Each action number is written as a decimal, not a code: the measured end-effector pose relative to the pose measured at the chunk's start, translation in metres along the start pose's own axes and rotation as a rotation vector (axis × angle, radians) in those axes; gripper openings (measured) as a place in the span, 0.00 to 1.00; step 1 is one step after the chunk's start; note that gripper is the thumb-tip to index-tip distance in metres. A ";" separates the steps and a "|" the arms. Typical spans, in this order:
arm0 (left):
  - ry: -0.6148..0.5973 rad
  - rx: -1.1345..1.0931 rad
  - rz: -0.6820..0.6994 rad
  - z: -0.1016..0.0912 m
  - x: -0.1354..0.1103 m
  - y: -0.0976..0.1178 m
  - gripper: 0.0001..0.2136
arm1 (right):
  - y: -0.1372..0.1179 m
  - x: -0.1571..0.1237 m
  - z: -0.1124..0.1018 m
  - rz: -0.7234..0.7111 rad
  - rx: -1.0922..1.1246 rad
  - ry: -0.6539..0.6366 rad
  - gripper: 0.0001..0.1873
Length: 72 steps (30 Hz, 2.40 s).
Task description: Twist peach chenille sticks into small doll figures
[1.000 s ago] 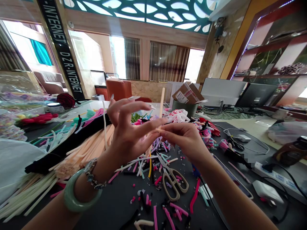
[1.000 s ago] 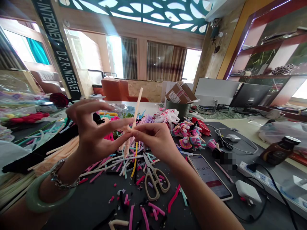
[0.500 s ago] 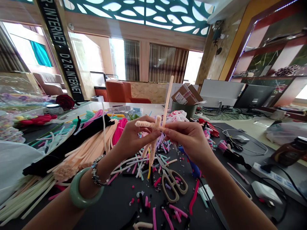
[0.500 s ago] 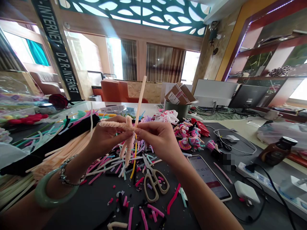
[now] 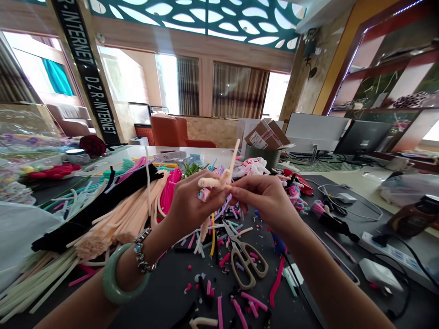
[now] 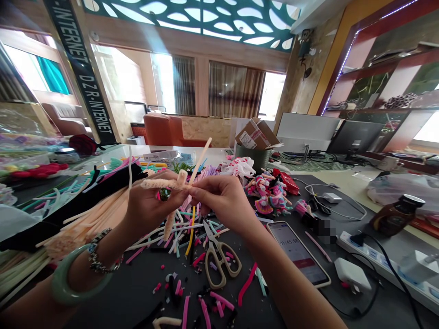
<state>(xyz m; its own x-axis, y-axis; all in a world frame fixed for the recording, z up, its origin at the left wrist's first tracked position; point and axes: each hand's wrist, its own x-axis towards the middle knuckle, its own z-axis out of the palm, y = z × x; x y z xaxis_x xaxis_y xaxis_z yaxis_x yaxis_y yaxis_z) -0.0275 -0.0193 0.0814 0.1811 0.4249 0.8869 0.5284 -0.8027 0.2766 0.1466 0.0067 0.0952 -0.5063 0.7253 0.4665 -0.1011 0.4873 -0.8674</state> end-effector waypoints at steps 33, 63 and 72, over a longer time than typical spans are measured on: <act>-0.051 -0.348 -0.252 0.002 0.002 0.003 0.07 | 0.013 -0.002 0.008 -0.191 -0.134 0.141 0.07; 0.014 -0.654 -0.554 0.013 0.000 -0.015 0.05 | 0.017 0.009 -0.006 -0.119 0.017 0.045 0.17; 0.163 -0.604 -0.581 0.019 -0.002 -0.026 0.07 | 0.009 0.011 -0.017 0.028 0.166 0.241 0.27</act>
<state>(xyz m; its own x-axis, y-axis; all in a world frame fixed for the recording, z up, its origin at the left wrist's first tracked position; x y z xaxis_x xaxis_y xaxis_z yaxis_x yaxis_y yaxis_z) -0.0260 0.0080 0.0656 -0.1280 0.8096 0.5729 -0.0406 -0.5815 0.8126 0.1545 0.0273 0.0952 -0.2947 0.8418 0.4524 -0.2385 0.3936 -0.8878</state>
